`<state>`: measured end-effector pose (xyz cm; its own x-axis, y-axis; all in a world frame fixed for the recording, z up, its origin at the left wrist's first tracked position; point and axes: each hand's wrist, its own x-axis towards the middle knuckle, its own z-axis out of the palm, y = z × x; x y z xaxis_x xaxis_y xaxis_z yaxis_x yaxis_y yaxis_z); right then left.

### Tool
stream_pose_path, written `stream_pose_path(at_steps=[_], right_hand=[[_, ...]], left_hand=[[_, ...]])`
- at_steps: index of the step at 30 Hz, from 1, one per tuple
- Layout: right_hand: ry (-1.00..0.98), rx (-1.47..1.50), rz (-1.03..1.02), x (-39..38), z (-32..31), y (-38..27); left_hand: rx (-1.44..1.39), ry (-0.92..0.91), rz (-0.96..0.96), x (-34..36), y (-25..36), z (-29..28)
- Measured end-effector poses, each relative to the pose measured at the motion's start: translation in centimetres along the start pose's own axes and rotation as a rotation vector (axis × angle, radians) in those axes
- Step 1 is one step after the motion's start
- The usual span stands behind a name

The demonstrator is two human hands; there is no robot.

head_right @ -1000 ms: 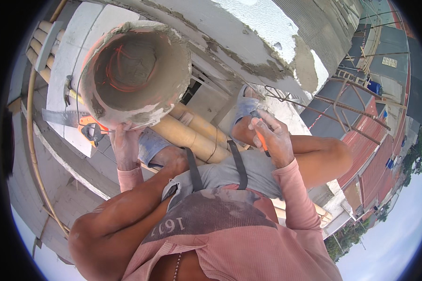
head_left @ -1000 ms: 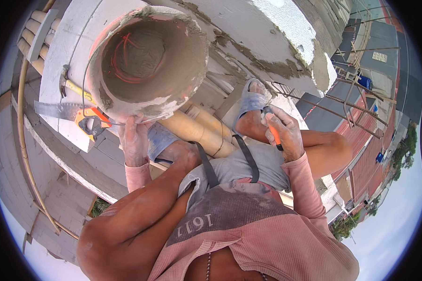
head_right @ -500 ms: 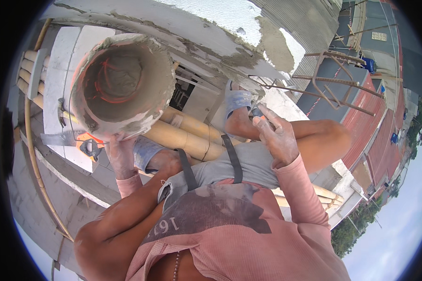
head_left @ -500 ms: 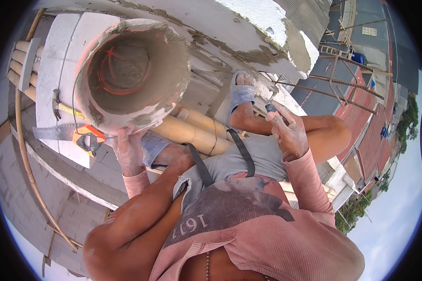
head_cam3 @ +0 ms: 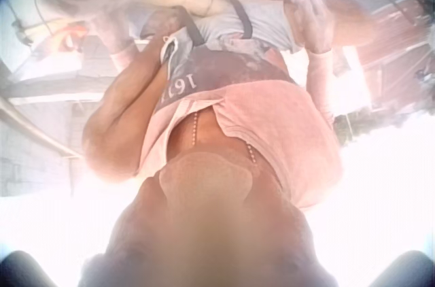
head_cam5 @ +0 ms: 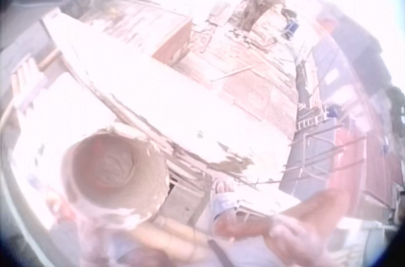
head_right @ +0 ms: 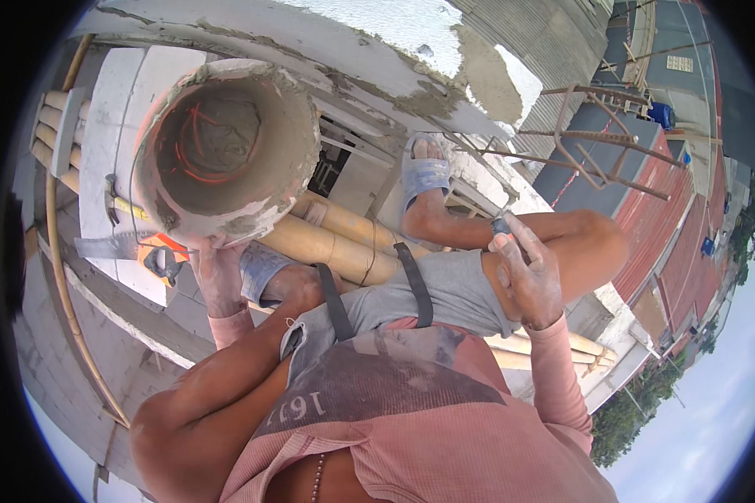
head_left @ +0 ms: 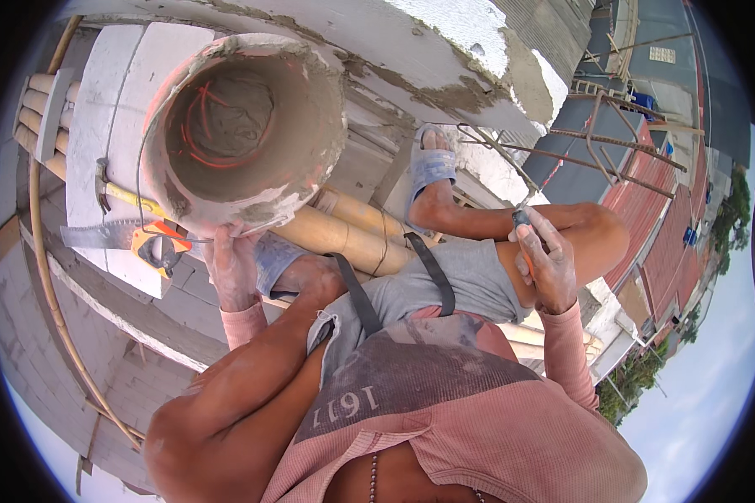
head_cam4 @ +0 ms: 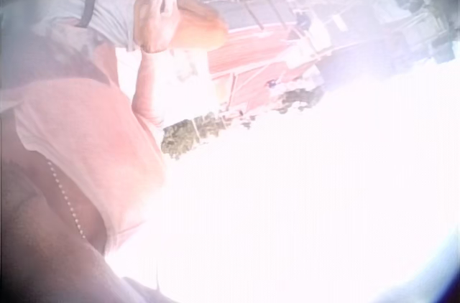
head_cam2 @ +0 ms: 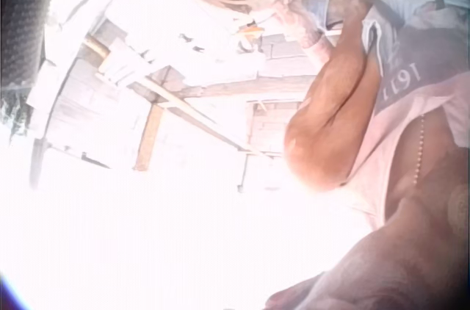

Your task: The person applies mortar onto a brick using a trowel and places the brick onto a wall structure under construction, then continues to apply mortar to the joints of the wall.

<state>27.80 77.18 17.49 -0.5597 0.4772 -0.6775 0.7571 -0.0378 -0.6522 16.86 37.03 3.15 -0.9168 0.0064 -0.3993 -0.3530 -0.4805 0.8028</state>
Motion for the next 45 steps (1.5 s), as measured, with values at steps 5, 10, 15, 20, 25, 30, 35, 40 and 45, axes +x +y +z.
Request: stream_pose_path(at_steps=[5,10,15,20,25,30,35,40,45], right_hand=[[-0.126,-0.081,-0.173,3.6,2.2,1.2],[-0.171,0.096,-0.081,5.6,4.7,-1.7],[-0.152,0.136,-0.189,3.3,5.7,-1.5],[-0.152,0.082,-0.282,1.5,5.8,-1.9],[-0.294,-0.391,-0.816,3.5,7.6,-3.1],[-0.401,-0.580,-0.996,4.1,13.0,-6.3],[-0.778,-0.011,-0.107,1.6,17.7,-13.1],[-0.659,-0.413,-0.658,2.6,18.5,-13.9],[-0.197,-0.971,-1.204,2.4,21.8,-15.9]], left_hand=[[-0.027,-0.006,0.021,0.2,0.1,1.2],[-0.007,0.051,0.038,0.0,-0.2,0.2],[0.024,0.012,-0.017,-0.3,-0.6,-0.2],[0.048,0.121,-0.065,0.6,-1.9,0.8],[0.193,0.091,-0.044,0.6,0.3,3.1],[0.224,0.107,-0.081,0.7,1.9,4.7],[-0.170,-0.004,-0.020,1.3,0.2,3.5],[-0.220,-0.084,-0.013,1.1,1.5,2.6],[-0.092,-0.020,0.002,0.7,2.6,2.8]])
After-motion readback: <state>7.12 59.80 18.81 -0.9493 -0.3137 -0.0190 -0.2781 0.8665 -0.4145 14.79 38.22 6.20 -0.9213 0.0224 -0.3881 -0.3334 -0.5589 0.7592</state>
